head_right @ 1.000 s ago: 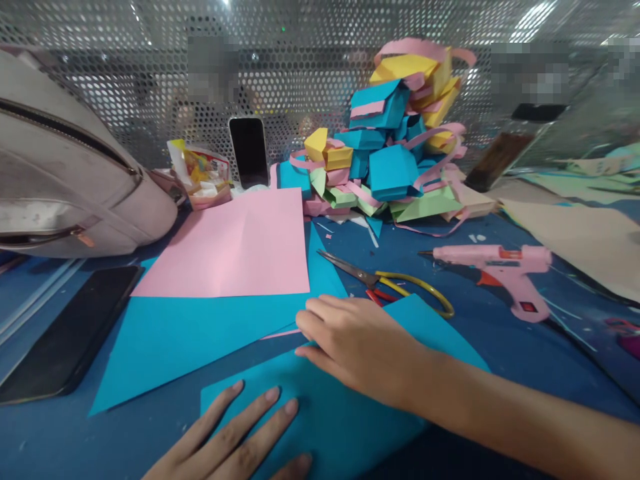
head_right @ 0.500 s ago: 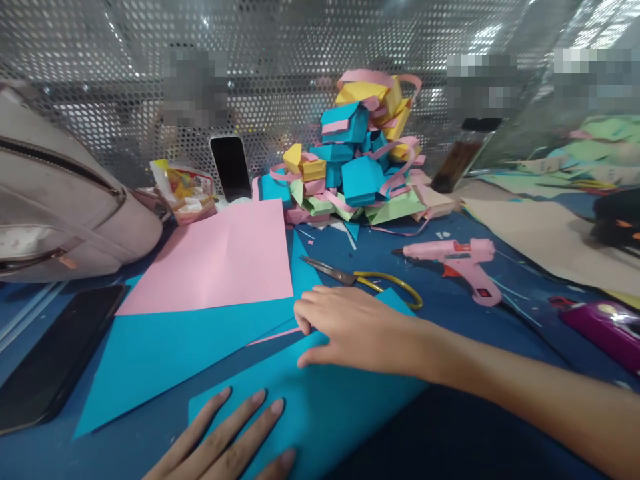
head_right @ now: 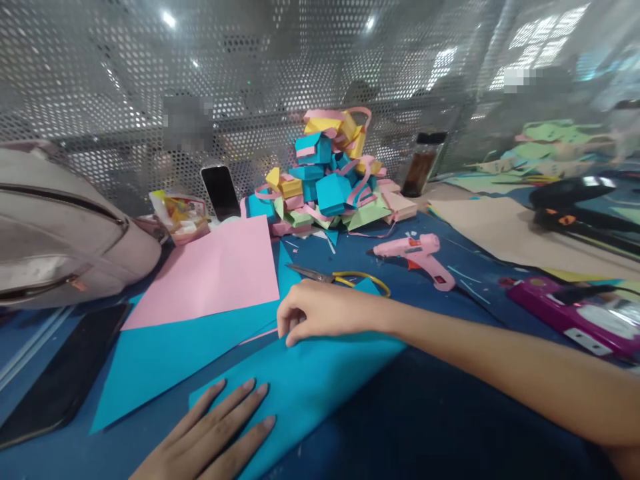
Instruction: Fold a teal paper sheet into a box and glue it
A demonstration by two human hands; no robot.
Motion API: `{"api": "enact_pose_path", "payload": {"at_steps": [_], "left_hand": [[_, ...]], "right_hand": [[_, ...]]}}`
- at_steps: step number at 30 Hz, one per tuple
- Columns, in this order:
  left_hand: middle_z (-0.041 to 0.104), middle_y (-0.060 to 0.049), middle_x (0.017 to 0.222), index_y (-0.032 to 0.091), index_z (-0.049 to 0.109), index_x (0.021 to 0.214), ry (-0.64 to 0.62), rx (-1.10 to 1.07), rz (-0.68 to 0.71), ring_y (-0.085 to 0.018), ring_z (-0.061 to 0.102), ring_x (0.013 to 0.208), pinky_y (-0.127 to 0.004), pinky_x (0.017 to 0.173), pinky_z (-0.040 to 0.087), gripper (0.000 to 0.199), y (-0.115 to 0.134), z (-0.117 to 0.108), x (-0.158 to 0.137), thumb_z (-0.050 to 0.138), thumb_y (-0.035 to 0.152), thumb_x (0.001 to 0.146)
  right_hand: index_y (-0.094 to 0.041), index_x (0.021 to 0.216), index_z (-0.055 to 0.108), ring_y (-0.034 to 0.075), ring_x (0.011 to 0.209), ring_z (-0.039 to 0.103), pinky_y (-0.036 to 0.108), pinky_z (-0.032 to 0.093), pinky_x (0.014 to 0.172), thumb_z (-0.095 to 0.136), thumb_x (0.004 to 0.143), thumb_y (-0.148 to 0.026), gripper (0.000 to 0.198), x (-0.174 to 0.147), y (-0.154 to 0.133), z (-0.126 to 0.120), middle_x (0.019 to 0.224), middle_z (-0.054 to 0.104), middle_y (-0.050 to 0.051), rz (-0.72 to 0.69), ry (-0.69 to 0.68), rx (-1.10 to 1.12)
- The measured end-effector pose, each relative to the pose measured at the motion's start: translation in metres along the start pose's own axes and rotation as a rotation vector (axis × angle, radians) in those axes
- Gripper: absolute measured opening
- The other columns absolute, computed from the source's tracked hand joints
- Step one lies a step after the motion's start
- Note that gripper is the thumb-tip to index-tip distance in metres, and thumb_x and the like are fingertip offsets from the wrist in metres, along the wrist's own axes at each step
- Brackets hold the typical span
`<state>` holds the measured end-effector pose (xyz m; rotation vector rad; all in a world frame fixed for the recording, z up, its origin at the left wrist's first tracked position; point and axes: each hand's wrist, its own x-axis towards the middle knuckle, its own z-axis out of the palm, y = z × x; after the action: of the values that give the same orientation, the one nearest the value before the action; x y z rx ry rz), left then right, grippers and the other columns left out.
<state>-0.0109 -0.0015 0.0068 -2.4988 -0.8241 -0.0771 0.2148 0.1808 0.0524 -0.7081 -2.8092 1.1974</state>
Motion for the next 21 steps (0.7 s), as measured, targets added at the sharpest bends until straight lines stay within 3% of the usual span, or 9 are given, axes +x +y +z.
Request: {"api": "enact_pose_path", "payload": {"at_steps": [5,11,15,18,21], "left_hand": [[0.060,-0.006,0.135,0.023,0.045,0.142,-0.011,0.015,0.011,-0.024,0.061,0.121,-0.036,0.085,0.059,0.052,0.004,-0.005,0.004,0.028,0.049,0.101],[0.058,-0.006,0.138,0.024,0.043,0.144,0.062,-0.030,-0.094,-0.022,0.054,0.127,-0.041,0.106,0.044,0.044,0.014,0.004,-0.001,0.025,0.033,0.105],[0.069,-0.002,0.124,0.025,0.053,0.137,0.095,-0.014,-0.049,-0.019,0.063,0.117,-0.038,0.106,0.043,0.039,0.009,-0.001,0.004,0.031,0.023,0.105],[0.070,0.001,0.121,0.031,0.055,0.134,0.103,-0.015,-0.068,-0.017,0.065,0.114,-0.037,0.104,0.045,0.038,0.006,-0.002,0.007,0.033,0.021,0.104],[0.067,0.003,0.127,0.032,0.051,0.137,0.085,-0.036,-0.080,-0.014,0.063,0.117,-0.037,0.109,0.039,0.039,0.006,0.004,0.003,0.032,0.020,0.105]], "right_hand": [[-0.019,0.090,0.073,0.019,0.091,0.065,0.026,0.044,0.075,0.073,0.079,-0.021,0.011,-0.003,-0.007,0.009,0.094,0.073,0.001,-0.032,0.088,-0.139],[-0.018,0.120,0.064,0.023,0.116,0.055,0.039,0.044,0.098,0.064,0.090,-0.025,0.031,-0.008,-0.025,0.047,0.123,0.064,0.008,-0.268,0.179,-0.337],[-0.012,0.142,0.046,0.022,0.140,0.035,0.040,0.031,0.116,0.048,0.099,-0.033,0.048,-0.022,-0.030,0.074,0.149,0.044,0.011,-0.357,0.216,-0.361],[-0.012,0.149,0.036,0.022,0.143,0.032,0.038,0.034,0.116,0.042,0.100,-0.046,0.060,-0.032,-0.026,0.083,0.154,0.037,0.011,-0.351,0.224,-0.456],[-0.010,0.147,0.039,0.023,0.140,0.038,0.036,0.043,0.109,0.038,0.099,-0.054,0.065,-0.037,-0.017,0.087,0.151,0.041,0.011,-0.413,0.253,-0.627]]}}
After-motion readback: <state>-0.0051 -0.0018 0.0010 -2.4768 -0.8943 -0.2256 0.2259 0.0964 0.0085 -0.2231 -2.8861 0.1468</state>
